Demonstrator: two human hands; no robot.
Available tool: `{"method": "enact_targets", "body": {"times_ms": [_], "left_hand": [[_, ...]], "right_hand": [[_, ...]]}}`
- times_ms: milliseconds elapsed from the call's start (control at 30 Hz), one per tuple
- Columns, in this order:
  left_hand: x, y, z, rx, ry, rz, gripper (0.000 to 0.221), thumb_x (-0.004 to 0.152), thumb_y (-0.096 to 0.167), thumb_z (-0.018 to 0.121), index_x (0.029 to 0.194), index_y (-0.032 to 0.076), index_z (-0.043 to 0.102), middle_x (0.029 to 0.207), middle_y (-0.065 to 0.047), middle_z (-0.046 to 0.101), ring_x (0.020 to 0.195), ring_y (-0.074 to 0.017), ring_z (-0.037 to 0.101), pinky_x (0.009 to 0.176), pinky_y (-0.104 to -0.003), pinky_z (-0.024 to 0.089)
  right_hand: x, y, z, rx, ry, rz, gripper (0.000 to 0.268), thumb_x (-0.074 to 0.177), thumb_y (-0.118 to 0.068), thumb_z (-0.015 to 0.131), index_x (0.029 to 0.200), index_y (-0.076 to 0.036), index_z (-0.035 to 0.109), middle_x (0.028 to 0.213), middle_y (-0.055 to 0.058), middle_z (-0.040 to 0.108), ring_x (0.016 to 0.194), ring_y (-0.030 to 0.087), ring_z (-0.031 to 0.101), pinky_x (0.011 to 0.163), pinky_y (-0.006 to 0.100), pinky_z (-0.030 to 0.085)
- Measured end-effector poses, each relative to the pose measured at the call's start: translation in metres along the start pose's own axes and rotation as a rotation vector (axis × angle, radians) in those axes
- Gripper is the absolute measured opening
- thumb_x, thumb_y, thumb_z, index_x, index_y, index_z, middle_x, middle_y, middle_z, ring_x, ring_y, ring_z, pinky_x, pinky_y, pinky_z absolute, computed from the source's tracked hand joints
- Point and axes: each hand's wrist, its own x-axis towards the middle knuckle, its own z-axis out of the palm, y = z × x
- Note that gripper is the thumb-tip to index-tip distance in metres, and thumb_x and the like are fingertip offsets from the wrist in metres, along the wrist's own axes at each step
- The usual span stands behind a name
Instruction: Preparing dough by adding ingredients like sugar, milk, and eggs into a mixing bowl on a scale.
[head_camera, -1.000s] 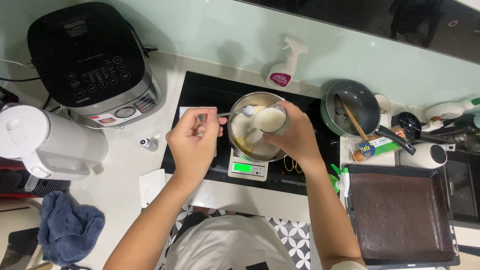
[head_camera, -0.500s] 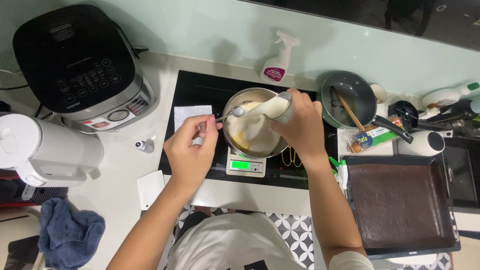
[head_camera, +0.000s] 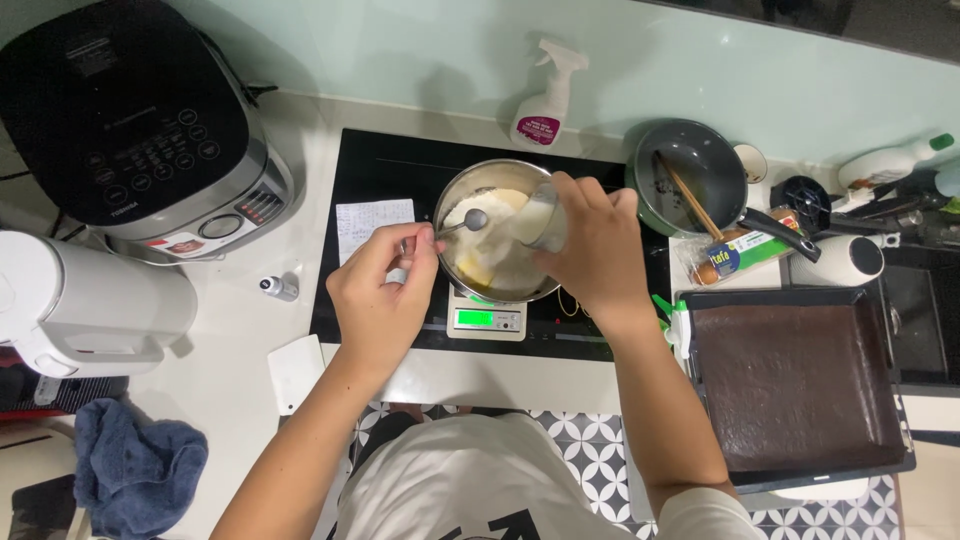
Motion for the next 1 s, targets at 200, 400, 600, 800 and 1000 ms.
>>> {"method": "enact_targets", "body": {"times_ms": [200, 400, 600, 800, 1000], "left_hand": [[-0.002, -0.004, 0.0, -0.021, -0.013, -0.003, 0.005, 0.1, 0.001, 0.07, 0.102, -0.003, 0.07, 0.09, -0.01, 0.078, 0.08, -0.0096, 0.076, 0.07, -0.022, 0.06], [-0.003, -0.009, -0.003, -0.047, -0.01, -0.062, 0.006, 0.101, 0.002, 0.068, 0.102, -0.004, 0.069, 0.089, -0.01, 0.078, 0.081, -0.0095, 0.077, 0.071, -0.022, 0.062], [-0.005, -0.016, -0.005, -0.217, -0.001, -0.229, 0.009, 0.102, 0.003, 0.066, 0.103, -0.005, 0.066, 0.092, -0.013, 0.078, 0.082, -0.0115, 0.077, 0.074, -0.025, 0.064], [-0.008, -0.022, -0.005, -0.345, 0.01, -0.299, 0.01, 0.103, 0.004, 0.065, 0.104, -0.006, 0.065, 0.096, -0.014, 0.077, 0.084, -0.0123, 0.076, 0.078, -0.026, 0.065], [-0.013, -0.025, -0.004, -0.233, -0.017, -0.236, 0.009, 0.102, 0.004, 0.066, 0.104, -0.005, 0.066, 0.096, -0.013, 0.078, 0.084, -0.011, 0.076, 0.075, -0.024, 0.062]], "right_hand": [[0.01, -0.002, 0.009, 0.058, -0.001, 0.004, 0.08, 0.057, -0.016, 0.09, 0.131, -0.01, 0.06, 0.114, 0.008, 0.064, 0.094, 0.039, 0.051, 0.083, 0.045, 0.049], [0.011, 0.01, 0.014, 0.111, 0.059, -0.03, 0.076, 0.06, -0.014, 0.09, 0.13, -0.007, 0.061, 0.114, 0.011, 0.065, 0.094, 0.038, 0.054, 0.085, 0.045, 0.049], [0.011, 0.019, 0.009, 0.324, 0.048, -0.024, 0.076, 0.064, -0.018, 0.094, 0.13, -0.005, 0.059, 0.119, 0.013, 0.068, 0.106, 0.035, 0.063, 0.095, 0.042, 0.05], [0.011, 0.017, 0.006, 0.539, -0.043, 0.065, 0.077, 0.065, -0.019, 0.092, 0.133, -0.008, 0.058, 0.119, 0.01, 0.069, 0.11, 0.029, 0.066, 0.097, 0.038, 0.053], [0.011, 0.008, 0.003, 0.321, -0.08, -0.135, 0.082, 0.06, -0.013, 0.093, 0.134, -0.009, 0.06, 0.122, 0.009, 0.066, 0.105, 0.033, 0.052, 0.095, 0.04, 0.048]]}}
